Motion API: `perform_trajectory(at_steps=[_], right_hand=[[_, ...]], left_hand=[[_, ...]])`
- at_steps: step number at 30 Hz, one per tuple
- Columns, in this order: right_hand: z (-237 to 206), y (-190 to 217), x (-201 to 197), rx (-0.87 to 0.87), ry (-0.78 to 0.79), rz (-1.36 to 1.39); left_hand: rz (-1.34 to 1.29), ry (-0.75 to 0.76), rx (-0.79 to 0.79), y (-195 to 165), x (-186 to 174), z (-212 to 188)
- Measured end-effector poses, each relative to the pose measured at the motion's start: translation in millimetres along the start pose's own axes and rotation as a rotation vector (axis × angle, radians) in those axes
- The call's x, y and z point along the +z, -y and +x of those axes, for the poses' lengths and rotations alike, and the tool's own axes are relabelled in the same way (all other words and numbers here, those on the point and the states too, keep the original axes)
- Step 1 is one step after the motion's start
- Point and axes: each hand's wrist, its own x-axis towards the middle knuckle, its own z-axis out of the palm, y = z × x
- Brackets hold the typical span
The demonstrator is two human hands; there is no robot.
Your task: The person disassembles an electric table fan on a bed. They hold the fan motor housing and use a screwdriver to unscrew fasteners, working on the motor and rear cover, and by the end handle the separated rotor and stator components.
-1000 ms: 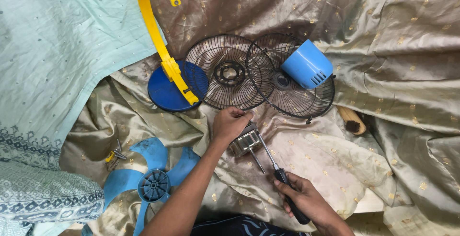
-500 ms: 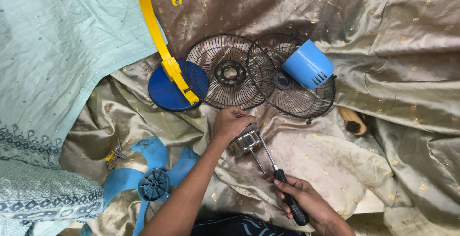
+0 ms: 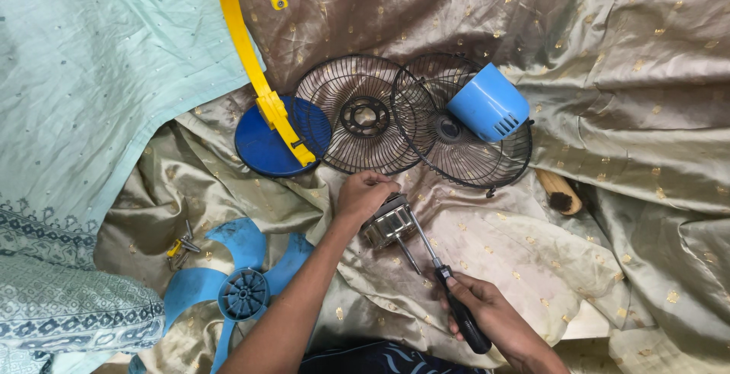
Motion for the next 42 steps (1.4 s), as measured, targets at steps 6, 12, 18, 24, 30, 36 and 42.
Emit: perform_trajectory(at_steps=[6, 12, 18, 24, 30, 36, 42], right_hand=[[0.8, 6.4, 3.1, -0.059, -0.199, -0.113], [0.3, 9.6, -1.9, 0.009, -0.16, -0.191], [7.8, 0.0, -11.7, -0.031, -0.058, -0.262], [11.6, -5.6, -10.4, -0.16, -0.148, -0.197], [10.0, -3.2, -10.8, -0.122, -0.169, -0.312], [10.0, -0.3, -16.5, -0.102, -0.048, -0.254], [8.5, 2.6, -9.0, -0.235, -0.185, -0.363]], left_hand=[[0.114, -0.063, 0.014, -2.1, 5.6, 0.7], [0.215, -0.085, 0.002, -4.0, 8.2, -3.0], [0.054, 0.047, 0.037, 3.3, -4.7, 4.5], [0.147, -0.071, 0.017, -4.4, 5.8, -3.6], [0.123, -0.071, 0.013, -1.9, 5.9, -1.6], [0.018, 0.017, 0.098, 9.6, 1.4, 6.8], [0.214, -0.088, -0.031, -4.0, 9.4, -2.4]])
